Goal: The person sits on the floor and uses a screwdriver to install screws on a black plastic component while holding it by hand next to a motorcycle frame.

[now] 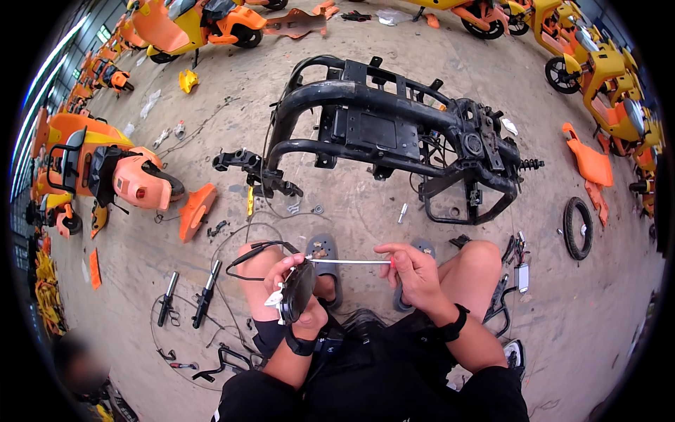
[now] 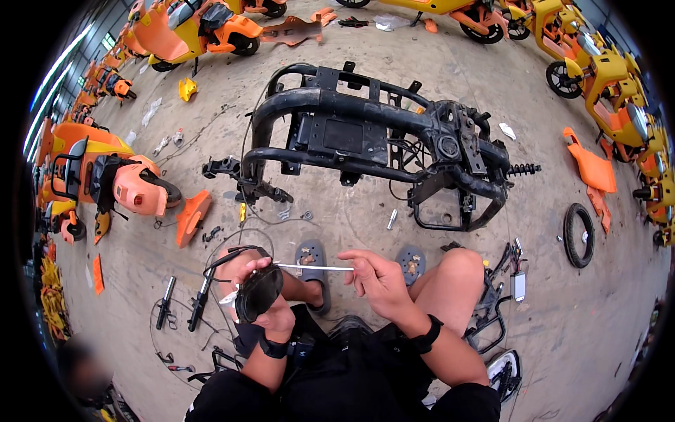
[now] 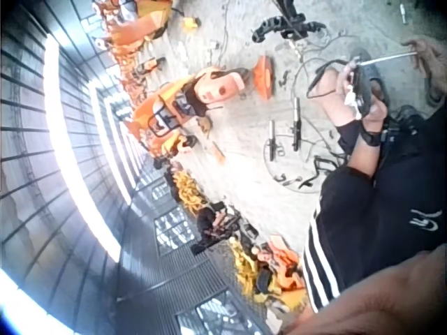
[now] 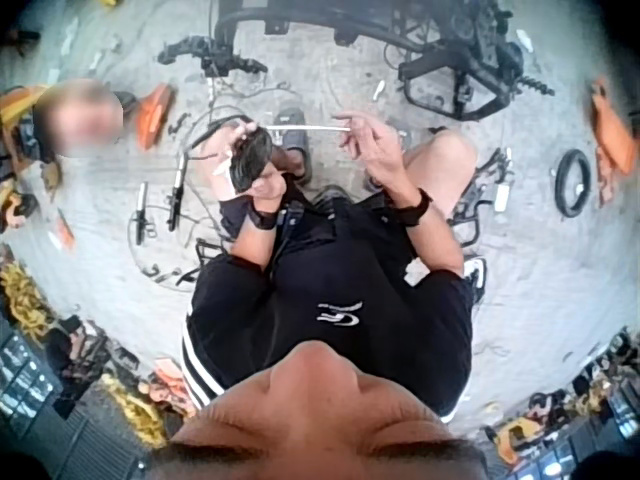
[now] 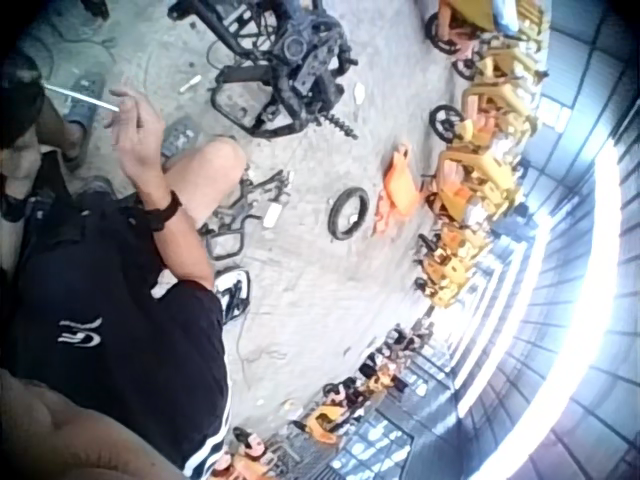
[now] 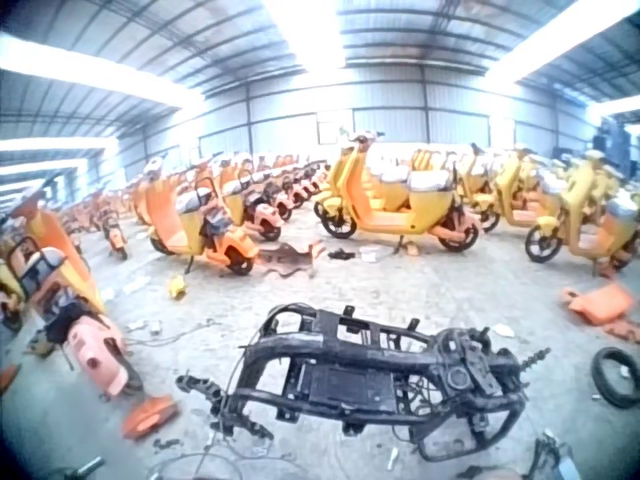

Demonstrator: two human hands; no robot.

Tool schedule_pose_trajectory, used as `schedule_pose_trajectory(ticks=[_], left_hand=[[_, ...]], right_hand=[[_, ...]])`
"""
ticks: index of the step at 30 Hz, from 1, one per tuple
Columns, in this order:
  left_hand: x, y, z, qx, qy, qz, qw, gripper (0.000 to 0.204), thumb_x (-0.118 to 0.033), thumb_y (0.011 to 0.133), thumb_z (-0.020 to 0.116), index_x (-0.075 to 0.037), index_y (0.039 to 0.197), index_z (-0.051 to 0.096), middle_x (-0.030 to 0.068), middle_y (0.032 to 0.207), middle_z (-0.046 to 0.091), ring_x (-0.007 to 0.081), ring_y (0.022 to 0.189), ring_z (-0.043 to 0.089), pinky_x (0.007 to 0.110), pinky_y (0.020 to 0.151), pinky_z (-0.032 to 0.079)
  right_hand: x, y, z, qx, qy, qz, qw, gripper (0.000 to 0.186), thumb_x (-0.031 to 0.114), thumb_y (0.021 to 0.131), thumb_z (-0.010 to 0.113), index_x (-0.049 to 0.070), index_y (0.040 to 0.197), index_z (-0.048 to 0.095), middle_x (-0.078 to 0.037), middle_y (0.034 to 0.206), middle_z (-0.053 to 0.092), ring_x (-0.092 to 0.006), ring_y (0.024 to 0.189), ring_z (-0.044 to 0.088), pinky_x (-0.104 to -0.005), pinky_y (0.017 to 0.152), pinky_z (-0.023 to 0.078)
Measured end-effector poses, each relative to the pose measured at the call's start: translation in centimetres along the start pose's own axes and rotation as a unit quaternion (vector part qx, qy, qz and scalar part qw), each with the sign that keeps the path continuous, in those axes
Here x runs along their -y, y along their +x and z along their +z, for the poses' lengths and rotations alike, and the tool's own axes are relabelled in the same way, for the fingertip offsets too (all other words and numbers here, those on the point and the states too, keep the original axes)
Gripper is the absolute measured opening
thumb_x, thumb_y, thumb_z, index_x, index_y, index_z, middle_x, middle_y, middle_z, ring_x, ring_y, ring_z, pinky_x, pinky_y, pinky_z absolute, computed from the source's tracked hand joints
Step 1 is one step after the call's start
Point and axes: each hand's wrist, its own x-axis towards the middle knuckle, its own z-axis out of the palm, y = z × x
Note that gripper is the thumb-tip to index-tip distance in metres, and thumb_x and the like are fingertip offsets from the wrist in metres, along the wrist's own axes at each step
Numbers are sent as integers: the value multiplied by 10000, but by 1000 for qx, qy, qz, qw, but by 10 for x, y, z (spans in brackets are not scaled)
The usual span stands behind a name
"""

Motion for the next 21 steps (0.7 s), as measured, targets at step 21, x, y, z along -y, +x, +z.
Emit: schedule_pose_trajectory(ticks=[21], left_hand=[[-1, -2, 5, 25, -15, 33, 999, 727, -580, 968, 402, -109, 1506, 273, 233, 1223, 452, 350, 1061, 575, 461, 889, 516]], right_hand=[[-13, 3, 7, -62, 94, -31, 993, 360, 169, 1020, 444, 5, 1340, 432, 33, 730, 426, -42, 572, 343, -220, 532, 293]])
